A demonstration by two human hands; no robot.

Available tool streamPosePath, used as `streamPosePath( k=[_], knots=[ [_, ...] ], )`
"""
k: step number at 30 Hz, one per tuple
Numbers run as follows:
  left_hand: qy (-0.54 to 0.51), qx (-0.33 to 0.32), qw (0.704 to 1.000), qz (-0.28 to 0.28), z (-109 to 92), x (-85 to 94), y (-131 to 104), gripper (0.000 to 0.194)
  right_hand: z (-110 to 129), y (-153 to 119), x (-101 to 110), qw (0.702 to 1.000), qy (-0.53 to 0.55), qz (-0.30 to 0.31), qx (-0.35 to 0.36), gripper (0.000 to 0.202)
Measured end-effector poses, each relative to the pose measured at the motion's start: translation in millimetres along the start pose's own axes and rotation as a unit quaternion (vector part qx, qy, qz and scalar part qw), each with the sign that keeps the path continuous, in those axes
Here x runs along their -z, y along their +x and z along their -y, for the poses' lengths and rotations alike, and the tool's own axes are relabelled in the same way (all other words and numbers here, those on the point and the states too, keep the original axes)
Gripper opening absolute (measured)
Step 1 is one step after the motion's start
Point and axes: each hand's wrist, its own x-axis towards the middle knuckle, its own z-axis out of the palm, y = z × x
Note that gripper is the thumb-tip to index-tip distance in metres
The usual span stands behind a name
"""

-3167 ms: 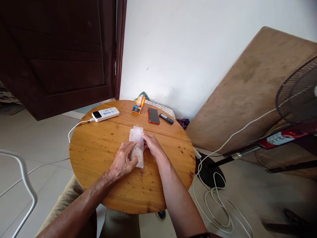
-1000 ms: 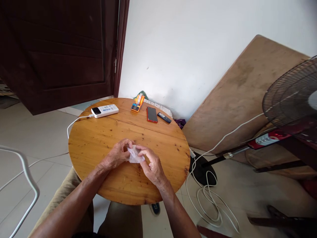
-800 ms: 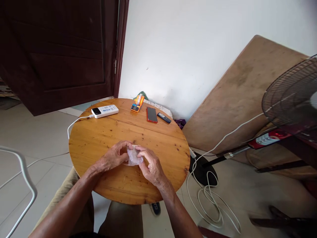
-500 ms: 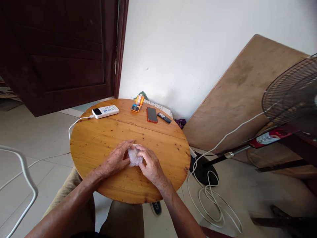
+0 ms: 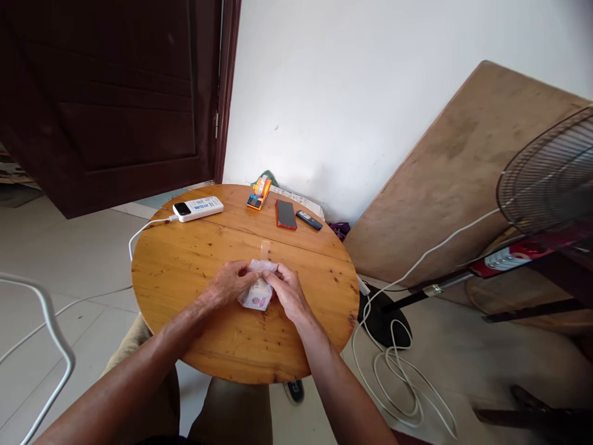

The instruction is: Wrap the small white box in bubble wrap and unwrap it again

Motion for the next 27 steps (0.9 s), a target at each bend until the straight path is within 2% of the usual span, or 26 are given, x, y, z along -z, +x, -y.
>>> streamPosePath(
  k=[4, 6, 8, 10, 13, 17, 22, 24, 27],
  knots=[
    [-0.015, 0.01, 0.999, -0.04, 0, -4.1, 4, 0.023, 1, -6, 6, 0.996, 0.037, 0.072, 0.024, 0.037],
    [-0.04, 0.016, 0.997, -0.059, 1, -6.1, 2, 0.021, 0, -12, 8, 0.992, 0.055, 0.108, 0.047, 0.057],
    [-0.093, 0.015, 0.993, -0.066, 1, -8.3, -1, 0.022, -3, -16, 8, 0.991, 0.041, 0.111, 0.063, 0.077],
    [-0.161, 0.014, 0.985, -0.057, 1, -9.9, -3, 0.024, -8, -18, 5, 0.994, 0.011, 0.087, 0.07, 0.081],
    [-0.256, 0.031, 0.966, -0.021, -2, -9.1, -7, 0.029, -14, -17, 2, 0.996, -0.021, 0.05, 0.071, 0.073],
    [-0.33, 0.052, 0.942, 0.038, -3, -3.1, -11, 0.035, -21, -13, 2, 0.997, -0.024, 0.023, 0.074, 0.064],
    [-0.317, 0.038, 0.944, 0.081, 2, -1.3, -12, 0.069, -21, -12, -1, 0.999, -0.009, 0.017, 0.042, 0.059],
    [-0.311, 0.038, 0.946, 0.087, 5, -3.0, -10, 0.078, -17, -15, -2, 0.997, -0.065, -0.014, 0.049, 0.059],
    [-0.32, 0.045, 0.943, 0.081, 10, -5.3, -7, 0.086, -10, -22, 0, 0.971, -0.187, -0.096, 0.113, 0.059]
  ],
)
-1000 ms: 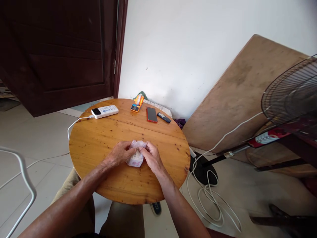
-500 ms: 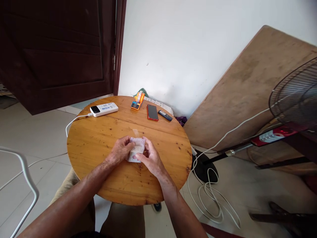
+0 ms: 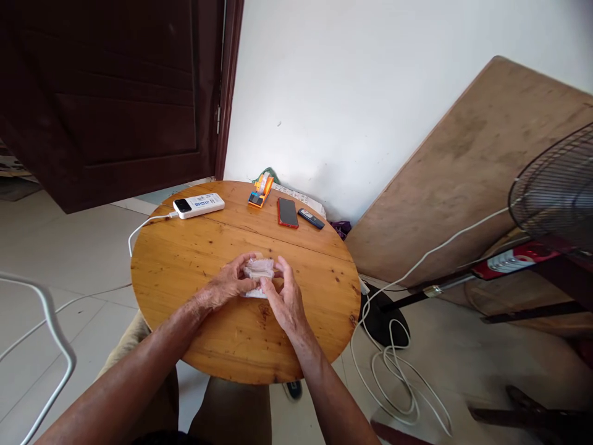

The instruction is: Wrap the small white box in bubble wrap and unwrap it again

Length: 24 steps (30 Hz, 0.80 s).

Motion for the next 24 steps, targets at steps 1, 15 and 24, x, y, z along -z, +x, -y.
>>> streamPosePath(
  k=[1, 15, 24],
  knots=[
    [0.001, 0.003, 1.0, -0.006, 1, 0.5, 1, 0.089, 2, -1, 3, 0.999, -0.031, -0.023, 0.029, 0.056],
    [0.039, -0.023, 0.999, 0.024, 0, 1.0, -2, 0.087, -5, 4, 5, 0.988, -0.074, 0.039, 0.133, 0.031],
    [0.068, -0.02, 0.997, 0.007, 3, 1.2, -1, 0.085, -1, 10, 4, 0.991, -0.02, 0.065, 0.115, 0.026]
  ],
)
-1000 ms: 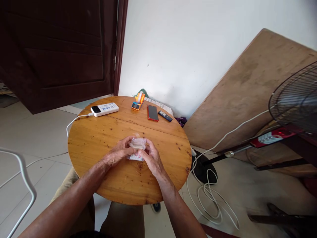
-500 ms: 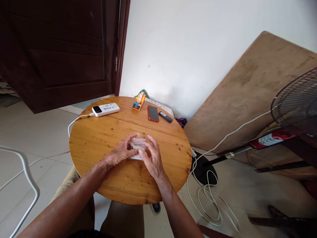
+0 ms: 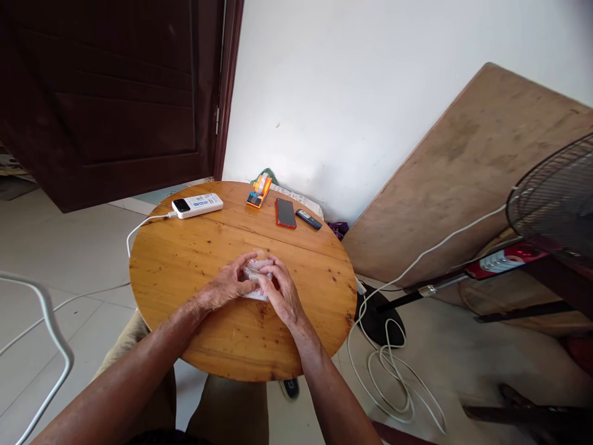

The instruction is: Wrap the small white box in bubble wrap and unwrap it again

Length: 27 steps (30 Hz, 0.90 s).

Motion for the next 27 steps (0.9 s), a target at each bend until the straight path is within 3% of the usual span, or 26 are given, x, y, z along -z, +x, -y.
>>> streamPosePath(
  k=[3, 6, 9, 19, 27],
  knots=[
    [-0.016, -0.002, 1.0, 0.003, -1, -0.2, 0, 0.078, 1, -1, 0, 0.998, 0.046, -0.015, -0.028, 0.03],
    [-0.03, 0.005, 0.999, 0.018, -3, -0.6, 0, 0.076, -2, -2, -1, 0.987, 0.129, -0.041, -0.088, 0.056],
    [-0.039, 0.009, 0.999, 0.02, -3, -0.3, 0, 0.083, -7, -2, -3, 0.971, 0.197, -0.025, -0.129, 0.073],
    [-0.036, -0.002, 0.999, 0.017, 1, 1.6, 2, 0.092, -4, -5, -3, 0.985, 0.133, -0.044, -0.099, 0.057],
    [-0.028, -0.016, 0.999, 0.025, -3, 1.7, 1, 0.085, 4, -6, -3, 0.994, 0.059, -0.071, -0.061, 0.047]
  ],
)
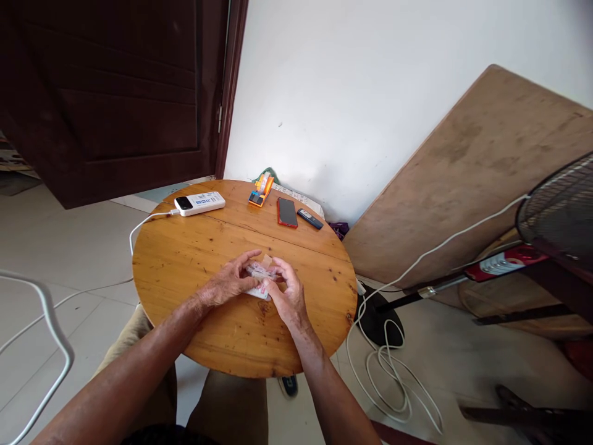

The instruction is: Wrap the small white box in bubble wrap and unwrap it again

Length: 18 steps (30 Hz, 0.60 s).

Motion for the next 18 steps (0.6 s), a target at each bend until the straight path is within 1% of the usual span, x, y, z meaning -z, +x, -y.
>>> streamPosePath(
  k=[6, 11, 15, 18],
  knots=[
    [-0.007, -0.022, 1.0, 0.015, 4, 1.3, 2, 0.087, 2, 2, -1, 1.0, -0.013, -0.027, -0.004, 0.047],
    [-0.005, -0.028, 0.999, 0.022, 7, 2.1, 4, 0.09, 9, 11, 0, 1.0, -0.003, -0.009, 0.005, 0.043],
    [0.018, -0.027, 0.999, 0.008, 8, 3.0, 4, 0.09, 15, 21, -4, 0.999, 0.036, 0.009, -0.003, 0.036],
    [0.028, -0.022, 0.999, -0.001, 8, 3.3, 4, 0.089, 15, 28, -10, 0.996, 0.085, -0.003, -0.021, 0.028]
  ],
)
